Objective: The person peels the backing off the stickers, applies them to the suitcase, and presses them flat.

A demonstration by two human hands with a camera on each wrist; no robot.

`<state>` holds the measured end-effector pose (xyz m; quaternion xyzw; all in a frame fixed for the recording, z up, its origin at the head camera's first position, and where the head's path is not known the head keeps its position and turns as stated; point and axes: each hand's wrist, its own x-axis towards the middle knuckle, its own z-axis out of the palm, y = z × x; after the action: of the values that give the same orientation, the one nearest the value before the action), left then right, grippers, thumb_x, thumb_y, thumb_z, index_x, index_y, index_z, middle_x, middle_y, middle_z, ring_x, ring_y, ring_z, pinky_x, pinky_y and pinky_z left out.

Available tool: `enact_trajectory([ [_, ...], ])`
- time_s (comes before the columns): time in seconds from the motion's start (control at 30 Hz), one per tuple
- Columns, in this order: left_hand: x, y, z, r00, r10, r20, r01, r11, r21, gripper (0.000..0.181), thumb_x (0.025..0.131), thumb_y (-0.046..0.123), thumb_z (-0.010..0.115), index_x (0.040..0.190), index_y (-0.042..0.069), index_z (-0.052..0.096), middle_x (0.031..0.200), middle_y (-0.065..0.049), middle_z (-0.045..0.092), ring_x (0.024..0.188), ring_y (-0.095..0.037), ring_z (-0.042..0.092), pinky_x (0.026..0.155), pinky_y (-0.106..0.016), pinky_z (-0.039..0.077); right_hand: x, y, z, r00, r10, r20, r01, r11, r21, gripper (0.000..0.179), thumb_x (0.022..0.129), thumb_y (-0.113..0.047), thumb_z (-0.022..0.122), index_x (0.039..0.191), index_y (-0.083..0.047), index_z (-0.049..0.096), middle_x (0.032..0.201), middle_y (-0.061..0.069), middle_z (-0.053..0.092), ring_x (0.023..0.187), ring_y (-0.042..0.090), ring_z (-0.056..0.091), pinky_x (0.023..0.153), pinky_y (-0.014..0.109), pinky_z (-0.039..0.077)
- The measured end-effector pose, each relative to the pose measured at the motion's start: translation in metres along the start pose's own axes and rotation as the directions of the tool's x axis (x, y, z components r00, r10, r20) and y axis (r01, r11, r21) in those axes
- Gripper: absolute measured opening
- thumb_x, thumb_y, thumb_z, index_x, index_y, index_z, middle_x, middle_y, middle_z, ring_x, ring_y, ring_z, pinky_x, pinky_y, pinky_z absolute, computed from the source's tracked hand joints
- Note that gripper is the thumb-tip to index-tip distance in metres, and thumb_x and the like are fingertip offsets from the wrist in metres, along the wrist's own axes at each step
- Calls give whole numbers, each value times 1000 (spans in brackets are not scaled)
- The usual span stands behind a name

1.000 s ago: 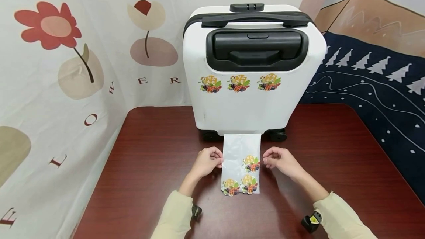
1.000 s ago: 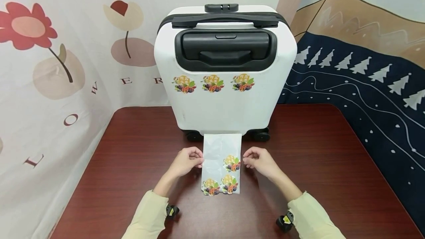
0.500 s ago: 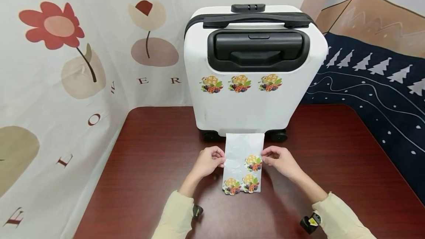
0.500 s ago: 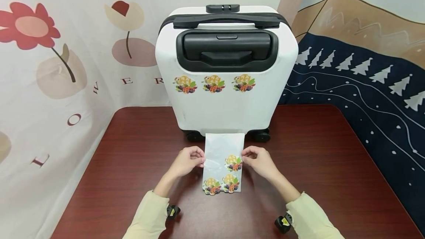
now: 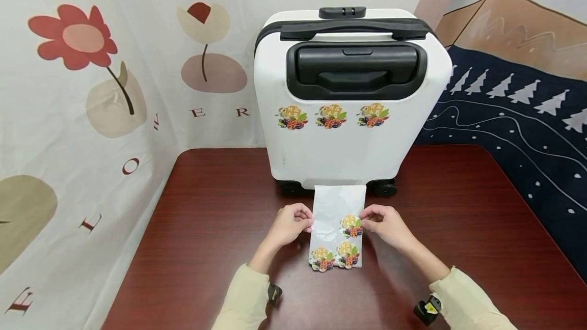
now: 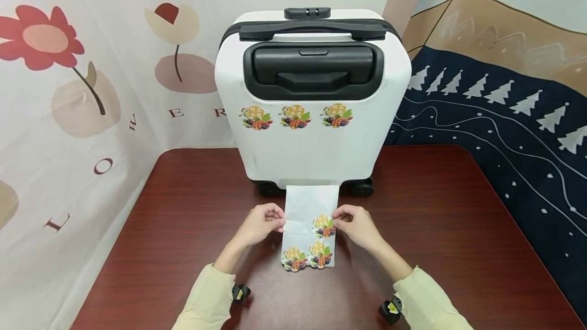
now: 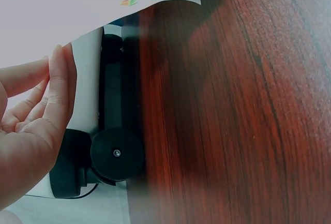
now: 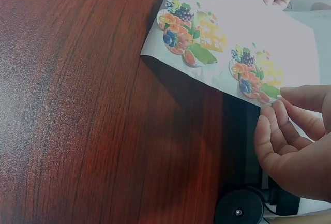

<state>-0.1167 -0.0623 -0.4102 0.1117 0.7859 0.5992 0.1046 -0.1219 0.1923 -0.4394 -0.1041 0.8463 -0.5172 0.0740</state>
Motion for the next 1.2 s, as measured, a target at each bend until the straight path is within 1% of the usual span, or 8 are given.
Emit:
enact_trajectory([
  [0.17, 0, -1, 1, 1000, 7, 5, -7, 1000, -6, 4, 80, -13, 57, 78, -11, 55, 73, -24, 59, 67, -40, 62, 63, -40, 53, 0, 3, 2, 1000, 1, 4, -1, 1000, -18, 7, 80, 2, 66, 86, 2, 64, 72, 7, 60, 63, 18, 56, 56, 30, 50],
  [0.33, 2, -5, 2, 1000, 10, 5, -10, 1000, 5, 3, 80, -12, 58, 79, -11, 55, 72, -22, 59, 66, -36, 63, 63, -40, 53, 1, 5, 4, 1000, -10, 5, 10, 999, -40, 5, 79, 3, 65, 83, 1, 63, 70, 7, 59, 62, 17, 55, 54, 26, 48],
  [0.47, 7, -17, 3, 1000, 7, 6, -7, 1000, -1, 5, 81, -11, 58, 80, -14, 55, 73, -23, 59, 67, -39, 62, 63, -42, 53, 1, 5, 4, 1000, -13, 8, 13, 999, -43, 4, 79, 3, 65, 82, 2, 63, 70, 7, 59, 61, 14, 54, 54, 24, 47],
  [0.57, 14, -35, 5, 1000, -2, 2, 2, 1000, -12, 5, 81, -9, 60, 82, -12, 56, 72, -18, 59, 65, -34, 63, 63, -44, 53, 1, 5, 3, 1000, -17, 9, 17, 999, -46, 5, 79, 1, 66, 82, 4, 62, 70, 5, 58, 61, 10, 53, 55, 24, 47],
  [0.63, 15, -40, 5, 1000, -5, -1, 5, 1000, -15, 4, 81, -8, 60, 82, -11, 57, 72, -14, 59, 64, -29, 63, 63, -43, 53, 0, 6, 4, 1000, -19, 10, 19, 999, -45, 6, 79, 1, 66, 82, 4, 62, 70, 5, 58, 62, 10, 52, 55, 24, 47],
  [0.8, 15, -41, 5, 1000, -6, -3, 6, 1000, -22, 4, 81, -7, 62, 83, -8, 58, 71, -11, 59, 62, -24, 63, 64, -44, 53, 0, 7, 4, 999, -33, 13, 33, 999, -34, 5, 79, 2, 66, 82, 3, 62, 71, 6, 59, 63, 10, 53, 55, 24, 48],
  [1.0, 14, -39, 4, 1000, -19, -7, 19, 1000, 6, 3, 81, -6, 61, 81, -7, 58, 69, -10, 59, 62, -30, 61, 63, -46, 52, 0, 6, 3, 999, -35, 22, 36, 999, -22, 5, 79, 2, 66, 82, 1, 63, 72, 6, 59, 63, 11, 53, 56, 24, 47],
  [1.2, 14, -43, 2, 1000, -15, -13, 16, 999, 51, 4, 81, -6, 62, 80, -6, 58, 67, -8, 59, 61, -28, 60, 61, -45, 51, -1, 4, 2, 999, -27, 39, 28, 1000, -6, 4, 80, 1, 66, 82, 1, 63, 72, 8, 59, 63, 22, 56, 56, 29, 49],
])
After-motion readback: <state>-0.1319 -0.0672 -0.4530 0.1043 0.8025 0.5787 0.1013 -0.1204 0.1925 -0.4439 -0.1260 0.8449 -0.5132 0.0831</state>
